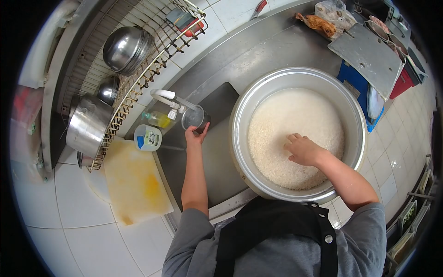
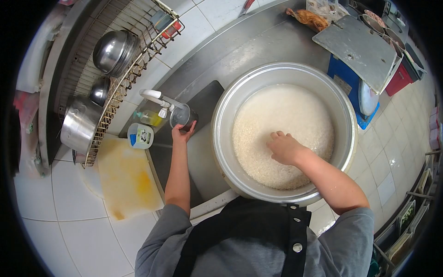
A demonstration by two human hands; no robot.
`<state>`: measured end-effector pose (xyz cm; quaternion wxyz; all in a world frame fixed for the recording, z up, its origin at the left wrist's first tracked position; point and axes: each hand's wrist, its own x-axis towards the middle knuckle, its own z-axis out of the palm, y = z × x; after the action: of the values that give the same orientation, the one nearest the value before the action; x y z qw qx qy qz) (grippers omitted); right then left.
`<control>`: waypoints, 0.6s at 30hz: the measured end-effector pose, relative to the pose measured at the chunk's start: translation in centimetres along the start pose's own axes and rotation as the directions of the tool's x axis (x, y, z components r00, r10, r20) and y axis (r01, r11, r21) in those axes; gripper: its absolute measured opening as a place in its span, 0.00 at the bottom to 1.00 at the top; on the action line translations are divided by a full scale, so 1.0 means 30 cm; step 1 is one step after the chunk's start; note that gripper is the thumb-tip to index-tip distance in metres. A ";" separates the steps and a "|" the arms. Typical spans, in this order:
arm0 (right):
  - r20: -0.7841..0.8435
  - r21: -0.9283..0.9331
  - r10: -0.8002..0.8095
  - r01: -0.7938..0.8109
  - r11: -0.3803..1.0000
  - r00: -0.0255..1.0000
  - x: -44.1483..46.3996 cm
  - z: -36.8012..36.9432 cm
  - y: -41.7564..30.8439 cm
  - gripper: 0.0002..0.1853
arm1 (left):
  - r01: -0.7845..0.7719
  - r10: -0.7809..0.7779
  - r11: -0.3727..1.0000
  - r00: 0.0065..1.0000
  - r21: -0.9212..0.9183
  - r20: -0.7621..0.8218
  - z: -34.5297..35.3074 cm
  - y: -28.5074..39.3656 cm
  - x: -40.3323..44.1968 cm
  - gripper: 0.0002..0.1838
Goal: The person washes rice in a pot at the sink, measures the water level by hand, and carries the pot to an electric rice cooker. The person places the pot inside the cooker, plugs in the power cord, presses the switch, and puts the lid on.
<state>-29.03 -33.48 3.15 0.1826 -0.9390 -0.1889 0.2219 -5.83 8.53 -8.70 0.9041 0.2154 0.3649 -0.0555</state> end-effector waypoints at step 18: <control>0.020 0.006 0.005 -0.005 1.000 1.000 0.000 -0.002 0.004 0.18 | 0.014 -0.017 0.998 0.999 -0.055 -0.050 0.005 -0.026 -0.037 0.22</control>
<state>-28.98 -33.60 3.17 0.1832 -0.9366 -0.1878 0.2325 -6.75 7.70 -8.12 0.8996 0.1893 0.3906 -0.0472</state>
